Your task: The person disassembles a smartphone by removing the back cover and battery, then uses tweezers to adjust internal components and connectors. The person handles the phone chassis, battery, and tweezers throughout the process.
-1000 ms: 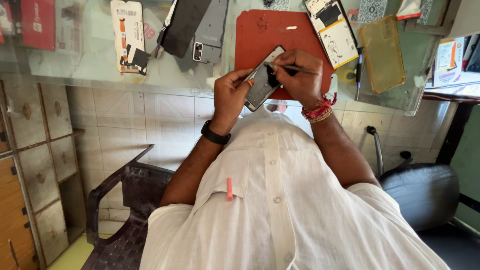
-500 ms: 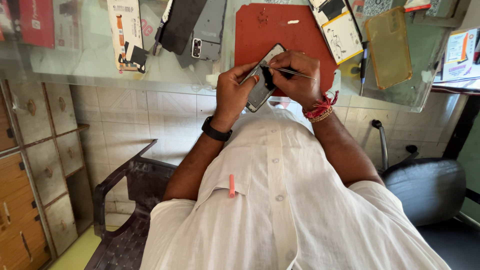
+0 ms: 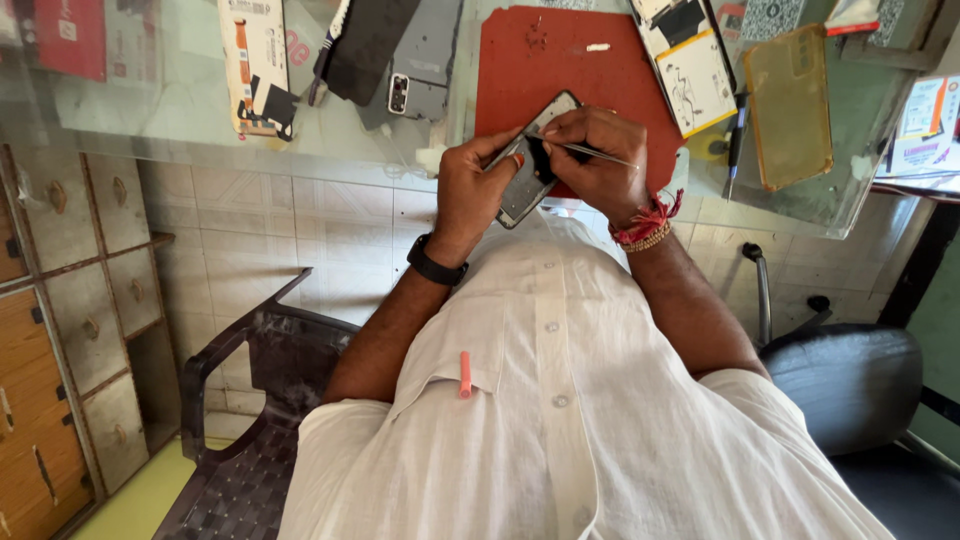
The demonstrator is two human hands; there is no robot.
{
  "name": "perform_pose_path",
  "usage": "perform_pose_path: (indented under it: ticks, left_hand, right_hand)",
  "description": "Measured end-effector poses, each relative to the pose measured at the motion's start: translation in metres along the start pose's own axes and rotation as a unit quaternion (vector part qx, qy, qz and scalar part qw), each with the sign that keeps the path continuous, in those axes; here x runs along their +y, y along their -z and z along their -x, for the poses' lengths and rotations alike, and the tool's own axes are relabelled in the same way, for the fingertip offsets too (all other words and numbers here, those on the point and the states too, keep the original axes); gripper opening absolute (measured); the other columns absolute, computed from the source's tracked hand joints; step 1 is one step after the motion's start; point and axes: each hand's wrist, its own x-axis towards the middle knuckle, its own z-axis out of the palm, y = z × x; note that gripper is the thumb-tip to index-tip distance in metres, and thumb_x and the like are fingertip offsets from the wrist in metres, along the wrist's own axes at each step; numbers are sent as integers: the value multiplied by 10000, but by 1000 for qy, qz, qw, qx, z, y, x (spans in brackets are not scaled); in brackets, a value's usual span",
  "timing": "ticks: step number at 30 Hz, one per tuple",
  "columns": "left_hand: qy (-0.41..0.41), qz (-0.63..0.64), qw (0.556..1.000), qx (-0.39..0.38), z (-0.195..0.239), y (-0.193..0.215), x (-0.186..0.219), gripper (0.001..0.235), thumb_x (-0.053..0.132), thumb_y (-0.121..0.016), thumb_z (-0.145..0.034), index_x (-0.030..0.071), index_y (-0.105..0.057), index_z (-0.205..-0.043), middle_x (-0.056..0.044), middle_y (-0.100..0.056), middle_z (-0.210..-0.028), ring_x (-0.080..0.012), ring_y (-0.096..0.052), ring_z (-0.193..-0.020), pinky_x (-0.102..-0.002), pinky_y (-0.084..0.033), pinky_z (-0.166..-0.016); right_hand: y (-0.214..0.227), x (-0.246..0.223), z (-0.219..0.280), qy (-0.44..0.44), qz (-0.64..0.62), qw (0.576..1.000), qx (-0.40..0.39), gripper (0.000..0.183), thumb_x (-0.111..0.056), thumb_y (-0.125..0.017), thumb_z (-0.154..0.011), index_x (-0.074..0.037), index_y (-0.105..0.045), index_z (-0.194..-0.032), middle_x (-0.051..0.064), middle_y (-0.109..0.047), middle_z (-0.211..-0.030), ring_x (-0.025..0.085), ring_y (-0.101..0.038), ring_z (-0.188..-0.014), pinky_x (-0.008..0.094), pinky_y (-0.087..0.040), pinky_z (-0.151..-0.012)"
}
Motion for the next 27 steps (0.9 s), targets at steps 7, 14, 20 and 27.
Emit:
perform_pose_path:
  ticks: [7, 14, 20, 27]
  left_hand:
    - [-5, -5, 1000, -5, 4, 1, 4, 343, -23, -652, -917, -46, -702, -1256, -100, -788, -1046, -80, -717, -891, -213, -579, -775]
    - [-3, 2, 1000, -5, 5, 1, 6, 353, -24, -644, -916, -48, -699, -1264, -114, -789, -1032, -94, -722, -861, -217, -585, -757]
    - [-3, 20, 1000, -8, 2, 1, 5, 336, -25, -643, -911, -51, -702, -1241, -115, -787, -1050, -94, -730, -886, -212, -588, -772]
    - [-16, -29, 999, 4, 1, 0, 4, 318, -19, -666, -911, -46, -727, -1223, -104, -795, -990, -80, -703, -839, -212, -563, -728]
  right_hand:
    - [-1, 3, 3, -33, -20, 999, 31, 104, 123, -768, -882, 56, -719, -944, 157, -739, -996, 211, -733, -939, 308, -607, -828]
    - [1, 9, 4, -104, -73, 989, 77, 81, 109, -733, -902, 54, -701, -952, 144, -732, -1016, 171, -730, -934, 292, -618, -839]
    - [1, 4, 3, -17, -7, 1000, 17, 101, 106, -767, -868, 44, -714, -928, 147, -744, -995, 225, -739, -953, 319, -600, -841]
    - [6, -2, -7, -57, 4, 998, -26, 98, 42, -792, -922, 53, -713, -980, 153, -734, -977, 187, -722, -872, 299, -595, -758]
